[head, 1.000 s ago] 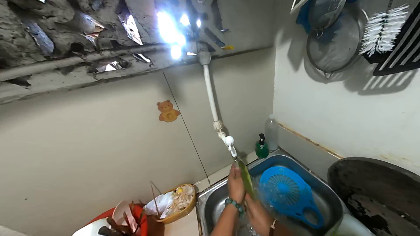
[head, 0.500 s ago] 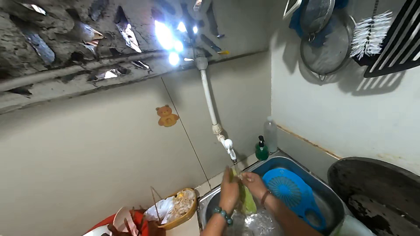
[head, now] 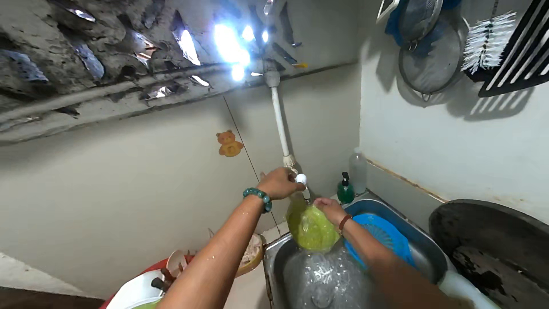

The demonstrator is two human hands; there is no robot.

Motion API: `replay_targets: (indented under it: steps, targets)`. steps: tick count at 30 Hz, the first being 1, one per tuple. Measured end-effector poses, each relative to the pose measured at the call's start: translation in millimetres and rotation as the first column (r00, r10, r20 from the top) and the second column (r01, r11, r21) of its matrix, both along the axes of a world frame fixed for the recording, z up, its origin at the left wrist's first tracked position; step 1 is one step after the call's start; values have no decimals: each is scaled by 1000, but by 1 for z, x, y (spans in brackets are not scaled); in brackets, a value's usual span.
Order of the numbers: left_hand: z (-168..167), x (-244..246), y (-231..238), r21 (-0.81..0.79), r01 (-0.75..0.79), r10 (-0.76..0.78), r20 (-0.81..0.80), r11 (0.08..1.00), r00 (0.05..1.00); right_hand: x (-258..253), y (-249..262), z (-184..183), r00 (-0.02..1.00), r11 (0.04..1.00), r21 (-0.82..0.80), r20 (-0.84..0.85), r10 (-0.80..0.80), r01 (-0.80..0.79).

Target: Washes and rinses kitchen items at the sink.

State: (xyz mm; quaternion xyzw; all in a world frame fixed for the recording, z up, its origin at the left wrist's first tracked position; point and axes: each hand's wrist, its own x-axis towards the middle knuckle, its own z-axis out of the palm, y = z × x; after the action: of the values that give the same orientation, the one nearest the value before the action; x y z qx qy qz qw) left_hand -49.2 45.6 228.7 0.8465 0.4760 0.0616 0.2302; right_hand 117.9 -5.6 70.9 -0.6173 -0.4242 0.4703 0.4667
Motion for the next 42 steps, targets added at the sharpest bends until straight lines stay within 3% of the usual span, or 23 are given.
replay_targets:
  steps: [4, 8, 12, 15, 18, 20, 21, 23, 25, 30, 34, 36, 38, 39, 42]
  targets:
    - [-1, -3, 14, -32, 142, -144, -110, 989, 983, 21, -28, -10, 996, 996, -38, -50, -79, 77]
    - [-8, 4, 21, 207, 229, -150, -340, 951, 929, 23, -70, -8, 980, 985, -77, -117, -163, 155]
    - [-12, 8, 14, 381, 292, -134, -389, 877, 912, 18, -103, -14, 966, 984, -54, -191, -175, 167]
    - [-23, -3, 8, 501, 230, -113, -253, 834, 961, 9, -122, -16, 965, 989, -22, -217, -151, 149]
    - [-44, -27, -21, 517, -47, -58, 184, 855, 981, 0, -144, -16, 984, 995, 49, -158, -81, 90]
    - [-68, -54, -63, 344, -128, -24, 407, 930, 913, -9, -154, -15, 998, 994, 112, -58, 12, -5]
    - [-83, -73, -88, 231, -55, -51, 430, 971, 901, -16, -157, -13, 999, 989, 143, -20, 49, -46]
    - [-113, -110, -133, 101, 158, -182, 324, 982, 928, -38, -161, -9, 994, 974, 200, 20, 104, -106]
    - [-128, -145, -163, 100, 263, -277, 186, 960, 942, -66, -162, -5, 986, 954, 247, 33, 166, -169]
    - [-95, -263, -196, 214, 72, -91, 81, 974, 993, -137, -165, -13, 942, 900, 294, 191, 275, -322]
    - [-68, -372, -189, 278, -118, 123, 2, 953, 992, -176, -170, -83, 902, 932, 80, 294, 316, -353]
    - [-69, -413, -181, 230, -213, 221, -10, 949, 975, -207, -192, -127, 821, 882, 34, 384, 423, -471]
    - [-78, -443, -173, 154, -308, 313, -11, 939, 950, -248, -224, -151, 647, 750, -6, 501, 575, -662]
    - [-86, -454, -168, 131, -345, 350, -15, 929, 937, -271, -242, -161, 557, 649, 14, 527, 642, -761]
    - [-116, -467, -157, 129, -414, 416, 13, 901, 909, -334, -288, -180, 147, 255, -94, 607, 781, -962]
